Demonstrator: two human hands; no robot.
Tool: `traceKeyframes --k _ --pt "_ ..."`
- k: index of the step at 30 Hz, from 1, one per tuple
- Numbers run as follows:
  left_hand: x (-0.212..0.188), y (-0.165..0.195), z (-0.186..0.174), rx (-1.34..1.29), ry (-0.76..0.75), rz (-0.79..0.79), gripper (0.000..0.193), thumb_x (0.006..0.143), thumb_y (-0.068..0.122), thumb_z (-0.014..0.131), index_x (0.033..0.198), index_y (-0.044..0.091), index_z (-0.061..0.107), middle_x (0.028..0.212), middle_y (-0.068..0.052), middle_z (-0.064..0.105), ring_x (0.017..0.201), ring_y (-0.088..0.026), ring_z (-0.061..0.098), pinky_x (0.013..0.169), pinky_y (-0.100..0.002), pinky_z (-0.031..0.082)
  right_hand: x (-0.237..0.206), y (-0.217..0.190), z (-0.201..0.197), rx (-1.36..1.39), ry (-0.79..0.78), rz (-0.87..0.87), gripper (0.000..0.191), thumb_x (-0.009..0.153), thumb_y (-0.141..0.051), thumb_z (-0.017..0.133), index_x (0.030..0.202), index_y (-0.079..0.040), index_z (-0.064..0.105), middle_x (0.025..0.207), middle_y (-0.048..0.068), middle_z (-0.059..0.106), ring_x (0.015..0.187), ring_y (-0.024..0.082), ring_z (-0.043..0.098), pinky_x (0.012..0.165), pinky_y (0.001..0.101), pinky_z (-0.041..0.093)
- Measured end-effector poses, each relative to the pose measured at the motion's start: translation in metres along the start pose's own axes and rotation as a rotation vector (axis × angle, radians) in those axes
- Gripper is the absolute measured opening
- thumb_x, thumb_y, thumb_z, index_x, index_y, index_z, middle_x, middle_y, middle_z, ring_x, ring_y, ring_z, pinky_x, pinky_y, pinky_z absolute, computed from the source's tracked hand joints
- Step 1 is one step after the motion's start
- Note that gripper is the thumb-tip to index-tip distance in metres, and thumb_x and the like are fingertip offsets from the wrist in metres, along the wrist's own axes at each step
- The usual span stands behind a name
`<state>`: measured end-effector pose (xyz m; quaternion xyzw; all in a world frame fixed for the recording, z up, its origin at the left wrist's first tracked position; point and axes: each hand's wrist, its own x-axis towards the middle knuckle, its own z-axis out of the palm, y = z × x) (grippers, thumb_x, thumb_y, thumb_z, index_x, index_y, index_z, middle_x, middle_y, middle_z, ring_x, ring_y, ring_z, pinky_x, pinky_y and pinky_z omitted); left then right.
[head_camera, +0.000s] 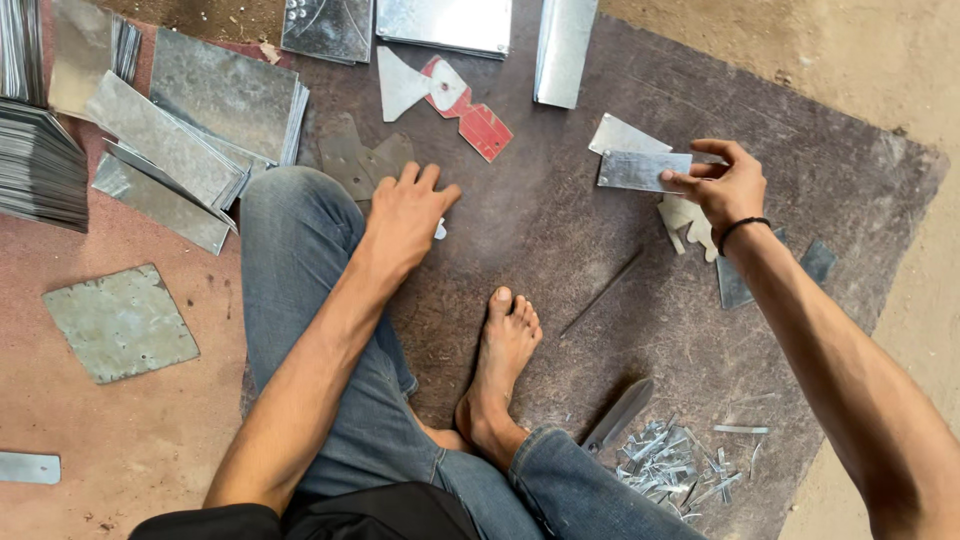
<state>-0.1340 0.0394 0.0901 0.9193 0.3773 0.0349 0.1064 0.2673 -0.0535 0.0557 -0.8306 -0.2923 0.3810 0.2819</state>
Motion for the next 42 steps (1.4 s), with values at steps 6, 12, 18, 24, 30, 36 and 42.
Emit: traceKeyframes --k 6,12,18,24,30,36,42 --pt "-0.002 0.004 -0.015 0.086 -0.097 0.011 0.006 0.081 0.016 0.072 0.080 0.017 0.078 0.097 -0.002 0.068 0.105 -0.025 0.062 0.083 -0.044 0.049 -0.023 0.008 -0.003 0.197 -0.153 -0.072 0.035 0.087 -0.007 0.080 0.121 -0.005 0.072 0.109 0.007 0.075 0.097 0.015 0.074 0.087 0.0309 0.062" --pt "0.005 -0.018 -0.042 0.004 0.076 -0.237 0.018 0.080 0.008 0.074 0.094 0.017 0.079 0.103 -0.008 0.068 0.106 -0.032 0.060 0.085 -0.046 0.044 -0.050 0.029 -0.008 0.182 -0.156 -0.040 0.028 0.096 -0.014 0.077 0.122 -0.005 0.073 0.106 0.005 0.073 0.092 0.012 0.068 0.076 0.0271 0.056" --pt "0.016 -0.025 -0.033 0.171 0.085 -0.333 0.023 0.076 0.009 0.074 0.095 0.019 0.081 0.109 -0.013 0.066 0.111 -0.036 0.056 0.083 -0.051 0.042 -0.054 0.026 -0.010 0.383 -0.135 -0.007 0.026 0.097 -0.019 0.071 0.120 -0.008 0.071 0.108 0.000 0.075 0.096 0.007 0.072 0.079 0.0249 0.060" --pt "0.020 -0.039 -0.039 -0.089 -0.060 -0.339 0.016 0.083 0.006 0.073 0.097 0.013 0.078 0.098 -0.015 0.072 0.098 -0.038 0.067 0.079 -0.051 0.051 -0.108 0.043 0.023 0.660 0.075 -0.050 0.018 0.094 -0.018 0.074 0.109 -0.008 0.070 0.089 -0.002 0.065 0.070 0.007 0.055 0.070 0.0270 0.056" --pt "0.013 -0.002 -0.010 -1.065 -0.005 -0.282 0.021 0.084 0.011 0.079 0.105 0.009 0.077 0.096 -0.005 0.080 0.089 -0.013 0.077 0.077 -0.028 0.059 -0.165 0.066 0.118 0.860 0.221 0.074 0.029 0.096 -0.019 0.072 0.120 -0.003 0.071 0.099 -0.002 0.071 0.083 0.007 0.065 0.070 0.0252 0.055" --pt "-0.008 0.062 0.048 -0.956 -0.163 -0.494 0.033 0.079 0.015 0.087 0.110 0.006 0.080 0.089 -0.010 0.079 0.080 -0.013 0.076 0.072 -0.028 0.059 -0.191 0.078 0.149 0.898 0.106 0.054 0.029 0.099 -0.019 0.069 0.123 -0.002 0.071 0.107 0.000 0.073 0.092 0.007 0.067 0.075 0.0247 0.057" --pt "-0.023 0.066 0.070 -1.404 -0.272 -0.552 0.026 0.088 0.005 0.074 0.113 -0.001 0.075 0.102 -0.010 0.080 0.092 -0.014 0.077 0.077 -0.028 0.065 -0.196 0.075 0.151 0.856 0.075 0.039 0.027 0.101 -0.019 0.068 0.122 -0.003 0.071 0.104 -0.001 0.072 0.091 0.005 0.065 0.076 0.0239 0.057"
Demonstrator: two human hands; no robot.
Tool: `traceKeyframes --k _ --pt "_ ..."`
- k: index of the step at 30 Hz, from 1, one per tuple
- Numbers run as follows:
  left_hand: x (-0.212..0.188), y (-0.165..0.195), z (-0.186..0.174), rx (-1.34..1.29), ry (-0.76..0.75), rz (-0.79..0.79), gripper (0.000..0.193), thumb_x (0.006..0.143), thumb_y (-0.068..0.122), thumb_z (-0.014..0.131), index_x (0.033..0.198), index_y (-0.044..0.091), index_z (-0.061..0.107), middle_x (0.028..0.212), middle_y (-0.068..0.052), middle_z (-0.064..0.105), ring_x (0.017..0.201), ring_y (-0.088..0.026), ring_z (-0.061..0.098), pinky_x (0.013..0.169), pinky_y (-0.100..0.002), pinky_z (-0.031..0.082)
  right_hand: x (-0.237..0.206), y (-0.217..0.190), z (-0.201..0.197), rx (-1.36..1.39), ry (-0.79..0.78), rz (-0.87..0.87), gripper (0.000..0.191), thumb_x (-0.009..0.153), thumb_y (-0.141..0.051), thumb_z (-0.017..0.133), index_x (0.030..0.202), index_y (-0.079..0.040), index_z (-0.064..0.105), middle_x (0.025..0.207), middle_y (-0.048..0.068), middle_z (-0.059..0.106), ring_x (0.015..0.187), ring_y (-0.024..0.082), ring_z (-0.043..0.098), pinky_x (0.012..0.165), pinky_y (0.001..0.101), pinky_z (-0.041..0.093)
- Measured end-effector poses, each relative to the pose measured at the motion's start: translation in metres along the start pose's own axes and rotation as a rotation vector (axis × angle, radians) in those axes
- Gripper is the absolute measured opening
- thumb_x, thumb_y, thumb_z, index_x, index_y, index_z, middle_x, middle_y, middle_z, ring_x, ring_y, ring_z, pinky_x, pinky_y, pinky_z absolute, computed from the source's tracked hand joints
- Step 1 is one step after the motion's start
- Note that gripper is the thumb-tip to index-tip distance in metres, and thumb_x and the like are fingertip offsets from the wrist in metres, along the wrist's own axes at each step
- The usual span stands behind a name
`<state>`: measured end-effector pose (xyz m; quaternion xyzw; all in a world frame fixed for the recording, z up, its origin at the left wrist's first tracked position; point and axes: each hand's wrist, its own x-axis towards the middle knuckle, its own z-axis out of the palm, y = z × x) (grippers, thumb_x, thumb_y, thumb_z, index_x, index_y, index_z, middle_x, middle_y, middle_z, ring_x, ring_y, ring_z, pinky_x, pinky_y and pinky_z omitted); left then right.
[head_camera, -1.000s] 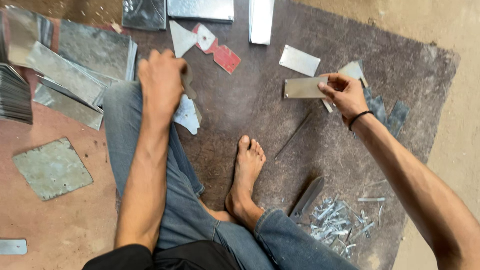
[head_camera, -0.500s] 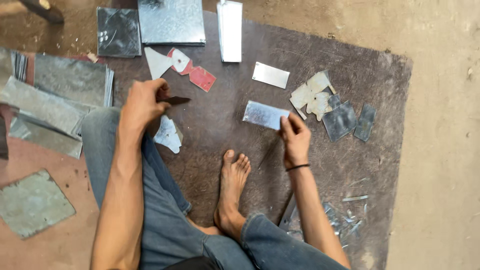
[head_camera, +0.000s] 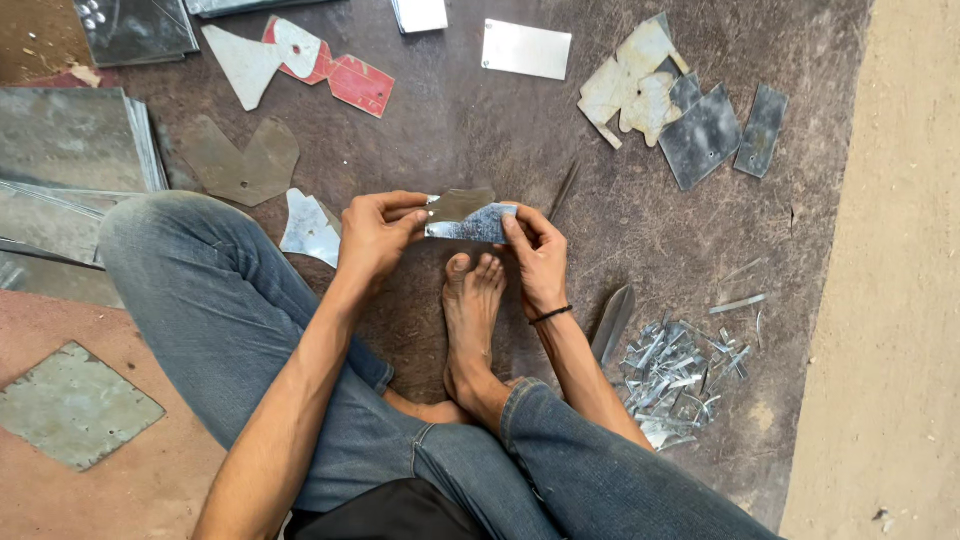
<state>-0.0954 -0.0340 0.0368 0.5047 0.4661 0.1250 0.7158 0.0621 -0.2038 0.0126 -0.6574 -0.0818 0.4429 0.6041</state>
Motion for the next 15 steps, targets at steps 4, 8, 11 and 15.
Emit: traceKeyframes --k 4,8,11,15 --pt "-0.001 -0.007 -0.004 -0.035 -0.023 -0.110 0.026 0.087 0.003 0.075 0.113 -0.002 0.076 0.101 -0.011 0.079 0.088 -0.014 0.076 0.076 -0.027 0.065 0.002 0.005 -0.005 -0.060 0.018 0.006 0.024 0.105 -0.021 0.066 0.119 -0.003 0.074 0.092 -0.003 0.065 0.082 0.004 0.060 0.072 0.0238 0.056" --pt "-0.004 -0.007 -0.009 0.075 -0.076 -0.111 0.027 0.085 0.002 0.078 0.112 -0.001 0.075 0.099 -0.011 0.078 0.086 -0.014 0.074 0.073 -0.026 0.062 0.001 0.009 -0.004 -0.180 0.068 0.007 0.020 0.104 -0.019 0.068 0.112 -0.002 0.074 0.091 -0.003 0.066 0.081 0.003 0.058 0.069 0.0224 0.053" --pt "-0.006 -0.011 -0.007 0.018 -0.075 -0.132 0.025 0.086 0.002 0.077 0.110 -0.001 0.074 0.097 -0.010 0.077 0.087 -0.013 0.074 0.071 -0.027 0.064 -0.002 0.008 -0.002 -0.227 0.035 -0.035 0.020 0.101 -0.015 0.072 0.114 0.000 0.075 0.093 -0.002 0.070 0.081 0.004 0.057 0.070 0.0213 0.048" --pt "-0.006 -0.018 -0.006 -0.066 -0.062 -0.165 0.024 0.087 0.002 0.076 0.110 -0.001 0.072 0.096 -0.009 0.076 0.086 -0.013 0.074 0.071 -0.028 0.065 -0.006 0.001 -0.006 -0.067 -0.085 0.014 0.026 0.096 -0.012 0.072 0.121 -0.002 0.072 0.097 -0.003 0.071 0.083 0.003 0.060 0.074 0.0205 0.050"
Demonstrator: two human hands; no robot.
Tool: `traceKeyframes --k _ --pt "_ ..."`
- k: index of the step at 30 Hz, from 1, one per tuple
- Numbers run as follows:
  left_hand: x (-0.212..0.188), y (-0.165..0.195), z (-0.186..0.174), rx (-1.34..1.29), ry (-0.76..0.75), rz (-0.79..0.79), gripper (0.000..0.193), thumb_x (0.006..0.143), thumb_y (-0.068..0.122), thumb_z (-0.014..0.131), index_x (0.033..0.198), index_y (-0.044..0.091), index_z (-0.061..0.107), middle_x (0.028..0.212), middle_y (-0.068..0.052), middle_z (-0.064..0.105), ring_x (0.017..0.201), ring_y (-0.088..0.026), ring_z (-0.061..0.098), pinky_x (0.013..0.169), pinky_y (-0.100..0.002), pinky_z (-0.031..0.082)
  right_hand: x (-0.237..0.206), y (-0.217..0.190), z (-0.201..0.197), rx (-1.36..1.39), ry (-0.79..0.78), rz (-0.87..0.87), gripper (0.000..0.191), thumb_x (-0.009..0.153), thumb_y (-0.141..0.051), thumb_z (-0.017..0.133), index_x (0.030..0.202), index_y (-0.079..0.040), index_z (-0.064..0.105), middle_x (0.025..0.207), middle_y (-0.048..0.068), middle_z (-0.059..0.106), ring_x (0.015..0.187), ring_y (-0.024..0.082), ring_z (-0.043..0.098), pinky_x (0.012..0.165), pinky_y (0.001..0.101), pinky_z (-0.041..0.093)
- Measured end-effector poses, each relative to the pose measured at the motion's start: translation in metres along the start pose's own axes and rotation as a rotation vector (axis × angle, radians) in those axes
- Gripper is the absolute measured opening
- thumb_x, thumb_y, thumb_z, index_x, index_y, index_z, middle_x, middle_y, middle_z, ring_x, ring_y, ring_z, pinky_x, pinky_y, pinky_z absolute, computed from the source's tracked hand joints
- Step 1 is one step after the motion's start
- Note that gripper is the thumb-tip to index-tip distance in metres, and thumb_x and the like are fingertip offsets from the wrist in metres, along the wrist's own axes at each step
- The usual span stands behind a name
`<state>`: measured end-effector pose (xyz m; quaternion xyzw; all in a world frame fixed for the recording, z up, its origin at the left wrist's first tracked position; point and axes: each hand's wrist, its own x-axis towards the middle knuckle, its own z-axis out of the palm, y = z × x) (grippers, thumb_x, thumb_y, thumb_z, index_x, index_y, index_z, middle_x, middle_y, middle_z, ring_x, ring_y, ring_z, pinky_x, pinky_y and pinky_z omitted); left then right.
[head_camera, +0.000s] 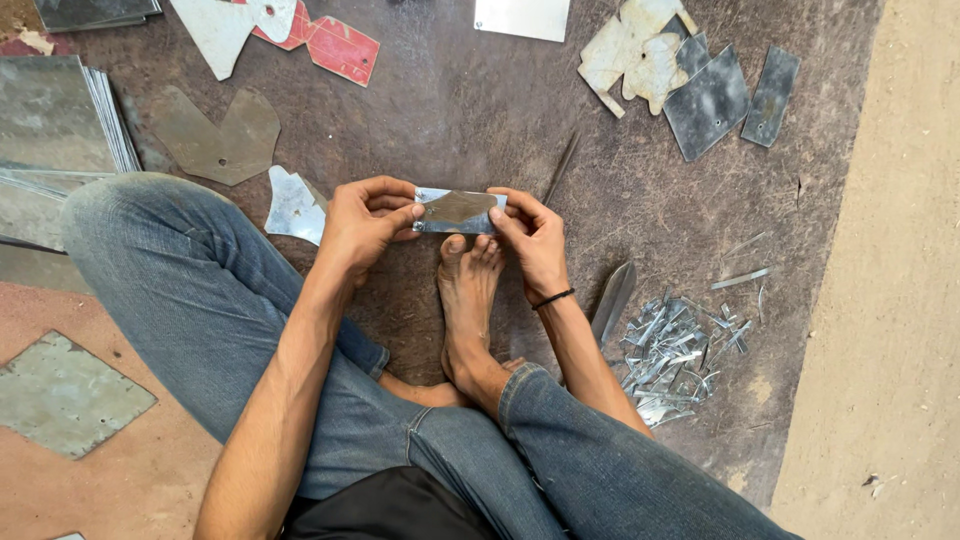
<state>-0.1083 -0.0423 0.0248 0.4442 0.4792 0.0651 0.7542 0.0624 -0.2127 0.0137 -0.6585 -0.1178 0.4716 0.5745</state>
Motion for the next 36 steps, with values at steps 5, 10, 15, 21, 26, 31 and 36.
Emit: traceKeyframes --k 5,10,15,21,26,31,36 --pt "0.000 -0.005 -0.001 0.016 0.000 0.014 0.026 0.085 0.001 0.078 0.110 -0.001 0.072 0.096 -0.009 0.075 0.086 -0.013 0.073 0.072 -0.028 0.066 0.000 0.001 -0.005 0.109 0.011 0.139 0.027 0.108 -0.020 0.066 0.122 0.001 0.077 0.087 -0.003 0.065 0.073 0.003 0.053 0.063 0.0206 0.042" --pt "-0.001 -0.010 0.000 0.048 0.012 0.030 0.025 0.086 0.004 0.078 0.110 -0.002 0.072 0.096 -0.010 0.076 0.087 -0.013 0.074 0.073 -0.028 0.066 0.002 0.003 -0.005 -0.033 0.016 0.050 0.025 0.101 -0.010 0.072 0.122 0.002 0.075 0.094 0.000 0.070 0.079 0.004 0.057 0.067 0.0213 0.046" --pt "0.002 -0.014 -0.001 0.043 0.037 0.015 0.026 0.086 0.005 0.079 0.110 -0.003 0.071 0.096 -0.010 0.076 0.085 -0.013 0.073 0.071 -0.027 0.065 0.001 -0.003 -0.010 -0.008 -0.053 0.079 0.033 0.095 -0.007 0.072 0.127 -0.001 0.070 0.108 0.006 0.077 0.096 0.008 0.070 0.083 0.0227 0.057" --pt "0.005 -0.018 -0.001 0.023 0.046 -0.014 0.024 0.086 0.006 0.080 0.107 -0.004 0.072 0.092 -0.009 0.076 0.081 -0.012 0.073 0.068 -0.027 0.065 -0.003 -0.001 -0.006 0.101 0.017 0.119 0.033 0.096 -0.007 0.072 0.128 0.000 0.070 0.110 0.008 0.078 0.095 0.009 0.072 0.082 0.0236 0.059" --pt "0.006 -0.020 0.002 0.035 0.079 -0.008 0.022 0.086 0.006 0.081 0.104 -0.004 0.073 0.088 -0.007 0.075 0.077 -0.011 0.071 0.066 -0.026 0.064 -0.003 0.007 -0.008 0.060 0.068 0.107 0.031 0.096 -0.009 0.074 0.125 0.001 0.073 0.105 0.007 0.077 0.089 0.007 0.069 0.075 0.0211 0.057" --pt "0.005 -0.019 0.003 0.065 0.112 -0.029 0.021 0.087 0.008 0.082 0.103 -0.003 0.075 0.088 -0.008 0.076 0.076 -0.010 0.071 0.065 -0.025 0.064 0.000 0.008 -0.013 0.070 0.048 0.108 0.031 0.094 -0.009 0.076 0.123 0.001 0.073 0.103 0.007 0.078 0.088 0.007 0.070 0.075 0.0212 0.058" --pt "0.002 -0.015 0.002 0.041 0.089 -0.021 0.022 0.085 0.006 0.081 0.103 -0.004 0.075 0.088 -0.009 0.077 0.076 -0.011 0.073 0.065 -0.025 0.064 0.001 0.007 -0.012 0.084 0.049 0.119 0.030 0.094 -0.008 0.076 0.122 0.002 0.073 0.104 0.009 0.078 0.089 0.009 0.072 0.076 0.0224 0.060"
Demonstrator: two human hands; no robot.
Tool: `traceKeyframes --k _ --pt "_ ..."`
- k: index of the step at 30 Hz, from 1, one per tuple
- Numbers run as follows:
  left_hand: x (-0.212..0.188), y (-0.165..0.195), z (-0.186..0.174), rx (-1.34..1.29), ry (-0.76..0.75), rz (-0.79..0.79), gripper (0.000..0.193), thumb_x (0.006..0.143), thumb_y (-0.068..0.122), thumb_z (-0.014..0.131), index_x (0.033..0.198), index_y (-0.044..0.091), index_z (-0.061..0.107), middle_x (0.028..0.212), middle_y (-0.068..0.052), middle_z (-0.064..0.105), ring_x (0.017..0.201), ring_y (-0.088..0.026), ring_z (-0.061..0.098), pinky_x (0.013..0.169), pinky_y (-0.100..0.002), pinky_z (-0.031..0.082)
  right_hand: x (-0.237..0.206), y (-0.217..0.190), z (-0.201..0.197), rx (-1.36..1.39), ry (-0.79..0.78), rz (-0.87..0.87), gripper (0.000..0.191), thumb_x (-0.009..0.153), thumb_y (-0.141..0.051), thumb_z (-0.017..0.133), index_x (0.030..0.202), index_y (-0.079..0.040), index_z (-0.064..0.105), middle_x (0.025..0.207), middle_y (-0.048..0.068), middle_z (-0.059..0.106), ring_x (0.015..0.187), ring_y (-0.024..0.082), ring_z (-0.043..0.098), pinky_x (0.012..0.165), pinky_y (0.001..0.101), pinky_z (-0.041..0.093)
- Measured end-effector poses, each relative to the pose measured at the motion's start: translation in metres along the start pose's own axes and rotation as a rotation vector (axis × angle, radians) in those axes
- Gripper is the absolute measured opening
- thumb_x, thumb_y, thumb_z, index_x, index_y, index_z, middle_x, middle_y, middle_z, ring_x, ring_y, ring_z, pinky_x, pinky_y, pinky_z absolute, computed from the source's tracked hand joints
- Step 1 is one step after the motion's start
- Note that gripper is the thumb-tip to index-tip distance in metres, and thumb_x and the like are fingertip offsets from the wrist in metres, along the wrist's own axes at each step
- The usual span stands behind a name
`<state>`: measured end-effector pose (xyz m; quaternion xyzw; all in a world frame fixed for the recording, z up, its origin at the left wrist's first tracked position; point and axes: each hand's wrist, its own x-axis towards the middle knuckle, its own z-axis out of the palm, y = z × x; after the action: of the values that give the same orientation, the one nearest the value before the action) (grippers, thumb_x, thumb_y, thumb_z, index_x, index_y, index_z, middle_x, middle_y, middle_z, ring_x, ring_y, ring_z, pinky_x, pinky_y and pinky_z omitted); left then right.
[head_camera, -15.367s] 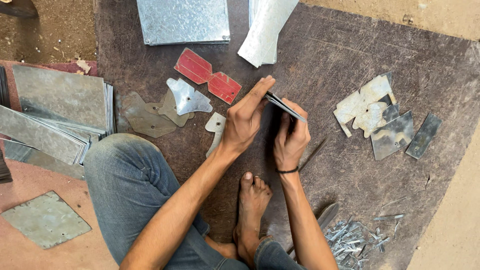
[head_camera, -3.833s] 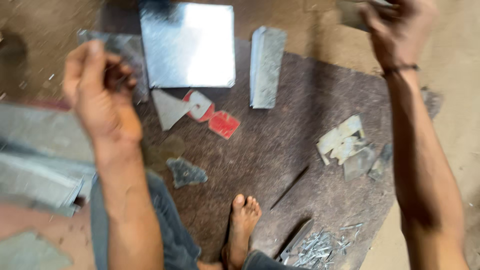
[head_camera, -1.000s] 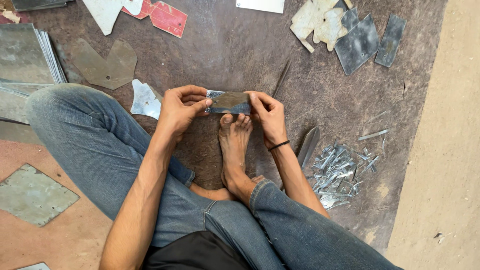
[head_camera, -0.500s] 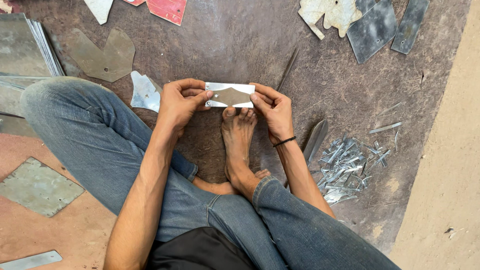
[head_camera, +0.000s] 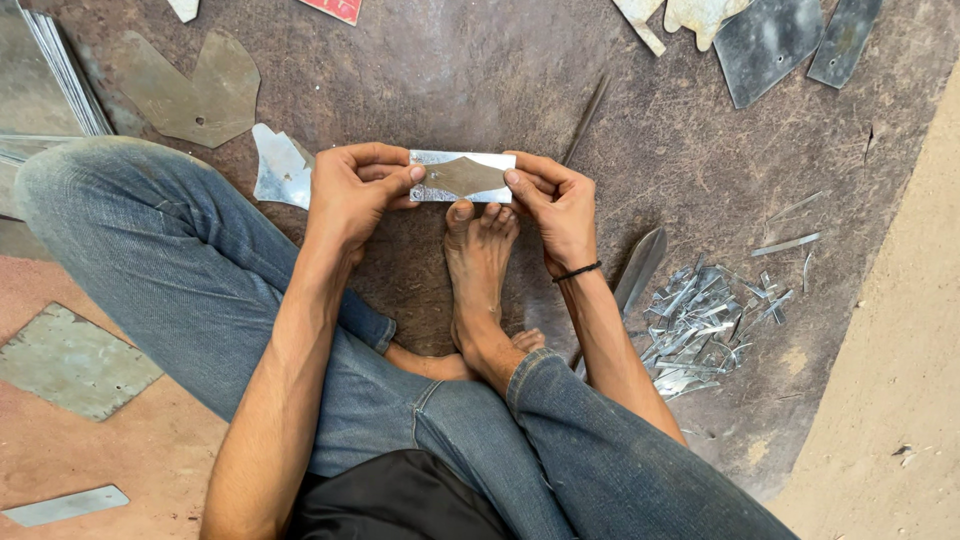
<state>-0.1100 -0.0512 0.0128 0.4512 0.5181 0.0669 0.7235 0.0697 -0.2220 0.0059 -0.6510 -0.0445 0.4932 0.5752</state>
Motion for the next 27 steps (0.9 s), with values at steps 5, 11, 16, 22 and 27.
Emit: traceKeyframes --k 5,11,16,22,27 --pt "0.000 0.000 0.002 0.011 0.005 -0.009 0.022 0.085 0.005 0.081 0.104 -0.004 0.075 0.088 -0.009 0.077 0.076 -0.011 0.073 0.065 -0.024 0.064 0.000 0.000 -0.001 -0.005 0.000 0.000 0.030 0.095 -0.007 0.075 0.124 0.002 0.072 0.105 0.010 0.078 0.091 0.010 0.073 0.077 0.0227 0.060" --pt "0.002 -0.004 0.003 0.012 0.009 0.001 0.023 0.085 0.005 0.082 0.104 -0.005 0.074 0.089 -0.009 0.077 0.077 -0.010 0.073 0.065 -0.025 0.064 0.002 -0.002 -0.003 0.026 -0.023 0.035 0.033 0.094 -0.007 0.075 0.125 0.002 0.071 0.108 0.010 0.078 0.094 0.011 0.074 0.079 0.0231 0.061" --pt "0.006 -0.007 0.003 0.043 0.027 0.013 0.019 0.086 0.004 0.081 0.102 -0.003 0.075 0.086 -0.007 0.077 0.075 -0.009 0.072 0.064 -0.023 0.063 0.004 0.001 -0.003 -0.017 -0.013 0.041 0.031 0.095 -0.007 0.075 0.125 0.001 0.072 0.108 0.009 0.078 0.094 0.011 0.073 0.079 0.0234 0.061" --pt "0.011 0.001 -0.007 0.181 0.111 0.023 0.015 0.084 0.003 0.082 0.098 0.000 0.078 0.083 -0.005 0.077 0.072 -0.007 0.070 0.060 -0.024 0.061 0.014 -0.001 -0.009 -0.407 0.162 -0.159 0.022 0.094 -0.018 0.080 0.108 -0.001 0.077 0.089 0.004 0.076 0.077 0.007 0.066 0.067 0.0233 0.056" --pt "0.009 0.007 -0.010 0.273 0.148 0.045 0.016 0.083 0.004 0.082 0.098 0.001 0.079 0.082 -0.005 0.078 0.071 -0.007 0.072 0.060 -0.023 0.061 0.017 -0.023 -0.027 -0.921 0.407 -0.235 0.037 0.082 -0.030 0.093 0.081 0.000 0.072 0.067 0.005 0.070 0.059 0.009 0.061 0.055 0.0258 0.050"
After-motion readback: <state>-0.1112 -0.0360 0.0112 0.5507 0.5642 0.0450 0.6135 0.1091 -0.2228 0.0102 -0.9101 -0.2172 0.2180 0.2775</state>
